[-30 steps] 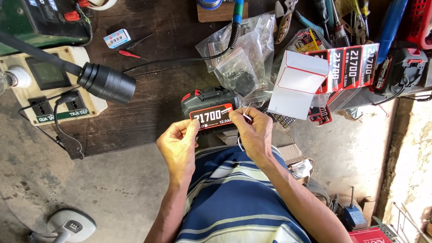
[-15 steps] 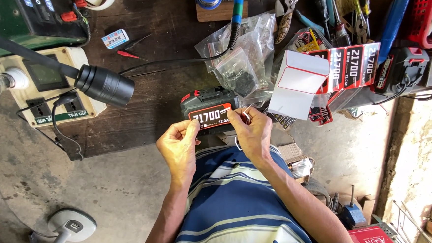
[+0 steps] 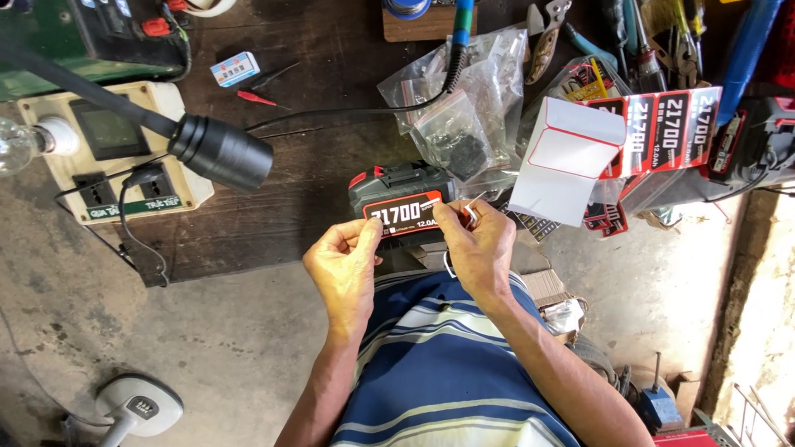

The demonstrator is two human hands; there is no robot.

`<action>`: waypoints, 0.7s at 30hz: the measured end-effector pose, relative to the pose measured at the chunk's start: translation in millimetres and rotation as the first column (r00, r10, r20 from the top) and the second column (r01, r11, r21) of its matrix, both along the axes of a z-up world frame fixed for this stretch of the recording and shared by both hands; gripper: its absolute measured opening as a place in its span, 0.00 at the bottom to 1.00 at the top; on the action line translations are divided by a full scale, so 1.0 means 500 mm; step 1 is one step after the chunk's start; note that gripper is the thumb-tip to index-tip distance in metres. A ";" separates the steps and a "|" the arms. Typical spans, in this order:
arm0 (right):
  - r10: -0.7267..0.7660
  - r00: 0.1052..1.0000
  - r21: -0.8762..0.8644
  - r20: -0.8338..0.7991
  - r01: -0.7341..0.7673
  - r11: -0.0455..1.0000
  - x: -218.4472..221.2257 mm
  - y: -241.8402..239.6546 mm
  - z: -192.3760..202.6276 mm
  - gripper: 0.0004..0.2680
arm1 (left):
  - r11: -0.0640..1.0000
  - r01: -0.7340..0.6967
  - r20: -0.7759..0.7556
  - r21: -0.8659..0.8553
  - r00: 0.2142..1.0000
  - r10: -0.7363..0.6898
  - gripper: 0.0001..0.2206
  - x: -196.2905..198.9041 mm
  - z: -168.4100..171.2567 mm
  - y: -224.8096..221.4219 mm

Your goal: Applying identification labels to battery packs at a repair bench

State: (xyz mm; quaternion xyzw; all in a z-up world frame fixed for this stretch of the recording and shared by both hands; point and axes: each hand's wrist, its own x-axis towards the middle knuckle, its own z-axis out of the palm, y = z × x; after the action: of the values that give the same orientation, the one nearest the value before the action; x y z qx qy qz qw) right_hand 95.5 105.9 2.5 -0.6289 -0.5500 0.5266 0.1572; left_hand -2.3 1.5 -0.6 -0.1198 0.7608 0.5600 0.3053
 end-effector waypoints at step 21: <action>0.001 1.000 0.018 0.006 -0.001 1.000 -0.004 -0.002 0.005 0.05 | 0.998 -0.004 0.021 -0.056 1.000 0.005 0.07 -0.007 0.019 0.016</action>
State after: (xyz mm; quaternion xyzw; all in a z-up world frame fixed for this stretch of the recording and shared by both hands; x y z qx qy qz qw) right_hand 93.4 105.1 4.9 -0.6290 -0.5554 0.5197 0.1610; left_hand -5.7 9.5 8.8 -0.1360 0.7726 0.5379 0.3085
